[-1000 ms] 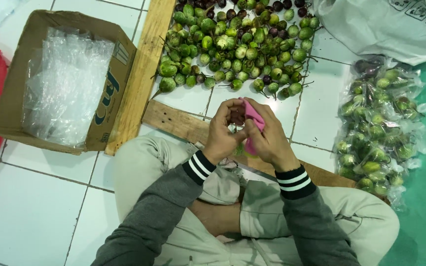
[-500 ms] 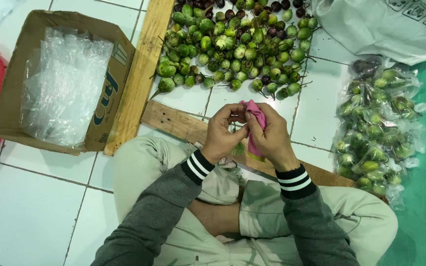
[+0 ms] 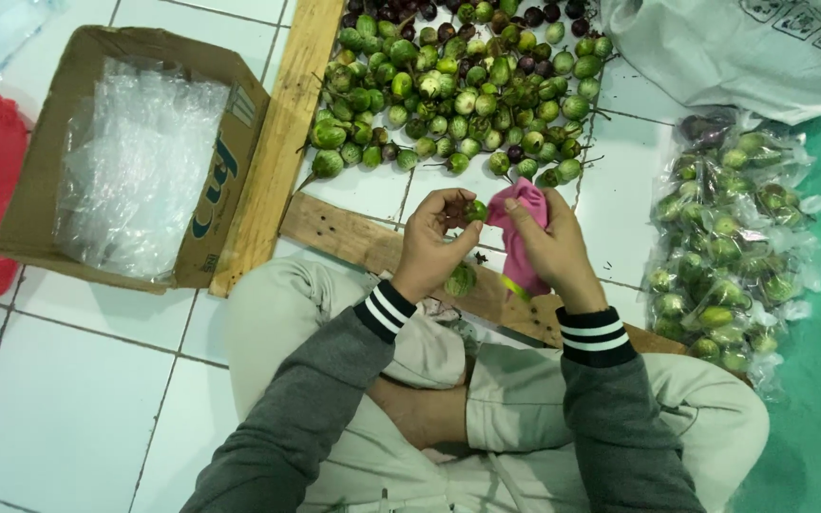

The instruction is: Cleaning and packaging small green fruits into individual plastic bags

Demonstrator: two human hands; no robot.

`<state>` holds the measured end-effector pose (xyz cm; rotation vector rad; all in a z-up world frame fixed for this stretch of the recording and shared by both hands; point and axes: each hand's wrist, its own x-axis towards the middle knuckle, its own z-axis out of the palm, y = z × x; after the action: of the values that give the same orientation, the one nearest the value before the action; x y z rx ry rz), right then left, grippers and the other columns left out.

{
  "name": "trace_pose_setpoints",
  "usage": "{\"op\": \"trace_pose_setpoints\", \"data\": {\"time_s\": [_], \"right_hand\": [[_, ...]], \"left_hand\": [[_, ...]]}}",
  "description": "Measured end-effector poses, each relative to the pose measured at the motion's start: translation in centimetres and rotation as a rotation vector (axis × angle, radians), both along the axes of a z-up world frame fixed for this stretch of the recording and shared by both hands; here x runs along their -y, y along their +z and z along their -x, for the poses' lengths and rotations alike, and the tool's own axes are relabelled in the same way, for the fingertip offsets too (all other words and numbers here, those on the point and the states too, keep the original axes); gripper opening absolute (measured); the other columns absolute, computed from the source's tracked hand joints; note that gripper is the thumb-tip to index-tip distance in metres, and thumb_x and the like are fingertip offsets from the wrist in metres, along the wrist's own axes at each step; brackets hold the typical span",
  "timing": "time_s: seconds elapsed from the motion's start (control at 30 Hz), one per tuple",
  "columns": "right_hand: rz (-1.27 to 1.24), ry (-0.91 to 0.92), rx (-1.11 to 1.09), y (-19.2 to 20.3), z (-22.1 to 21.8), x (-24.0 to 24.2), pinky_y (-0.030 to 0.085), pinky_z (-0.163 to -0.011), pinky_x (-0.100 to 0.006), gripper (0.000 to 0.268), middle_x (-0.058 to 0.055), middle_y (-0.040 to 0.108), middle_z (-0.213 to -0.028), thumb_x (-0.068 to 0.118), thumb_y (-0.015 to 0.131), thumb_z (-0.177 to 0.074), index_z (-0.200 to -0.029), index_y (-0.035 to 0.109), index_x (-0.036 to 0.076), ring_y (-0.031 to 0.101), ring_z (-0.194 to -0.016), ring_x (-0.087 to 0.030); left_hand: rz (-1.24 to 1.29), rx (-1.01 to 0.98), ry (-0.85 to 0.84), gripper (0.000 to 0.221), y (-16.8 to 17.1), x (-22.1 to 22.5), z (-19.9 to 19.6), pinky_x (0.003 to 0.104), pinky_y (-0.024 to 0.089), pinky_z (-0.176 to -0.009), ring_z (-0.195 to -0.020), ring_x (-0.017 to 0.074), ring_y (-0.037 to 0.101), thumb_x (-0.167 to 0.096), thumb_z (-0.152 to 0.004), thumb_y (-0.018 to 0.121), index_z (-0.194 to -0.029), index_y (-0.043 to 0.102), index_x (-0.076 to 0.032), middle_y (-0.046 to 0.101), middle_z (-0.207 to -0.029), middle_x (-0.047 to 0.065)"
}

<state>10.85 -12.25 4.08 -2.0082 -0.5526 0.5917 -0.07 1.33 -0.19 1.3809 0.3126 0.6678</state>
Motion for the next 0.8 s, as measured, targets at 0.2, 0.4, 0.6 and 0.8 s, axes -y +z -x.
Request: {"op": "trace_pose_setpoints", "data": {"time_s": [0.2,0.4,0.6,0.8], "right_hand": [[0.444,0.046,0.041,0.6,0.9,1.9,0.050,-0.087,-0.063,0.068,-0.031,0.066,-0.109,0.061,0.062,-0.091,-0.126,0.056,0.003,0.065,-0.105,-0.054],[0.879,0.305,0.135,-5.8,4.8,3.5,0.056,-0.090,-0.062,0.069,-0.030,0.057,-0.128,0.048,0.067,-0.086,-0.131,0.055,-0.003,0.069,-0.107,-0.052],[0.905,0.294,0.133,-5.3,5.4,4.0,0.055,-0.091,-0.059,0.072,-0.029,0.058,-0.129,0.049,0.067,-0.088,-0.136,0.054,-0.004,0.068,-0.113,-0.046],[0.936,0.174,0.150,-4.2,6.5,4.5,0.058,-0.089,-0.053,0.064,-0.029,0.067,-0.118,0.046,0.059,-0.094,-0.130,0.057,-0.007,0.071,-0.109,-0.043]], "left_hand": [[-0.065,-0.037,-0.008,0.031,-0.9,-1.6,1.0,0.037,0.061,-0.081,-0.096,0.0241,0.068,0.002,-0.090,0.072,-0.119,0.063,-0.001,0.065,-0.102,0.014],[-0.520,-0.429,-0.201,0.030,3.0,-4.1,4.4,0.054,0.062,-0.080,-0.100,0.0470,0.068,0.003,-0.090,0.065,-0.118,0.059,0.007,0.059,-0.106,0.025],[-0.670,-0.756,-0.254,0.024,-8.1,-6.3,5.6,0.046,0.062,-0.071,-0.087,0.0387,0.073,-0.002,-0.080,0.070,-0.103,0.067,0.002,0.066,-0.093,0.019],[-0.638,-0.840,-0.357,0.028,-7.9,-5.6,6.0,0.051,0.060,-0.079,-0.096,0.0404,0.071,-0.001,-0.081,0.069,-0.109,0.066,0.002,0.067,-0.097,0.022]]}}
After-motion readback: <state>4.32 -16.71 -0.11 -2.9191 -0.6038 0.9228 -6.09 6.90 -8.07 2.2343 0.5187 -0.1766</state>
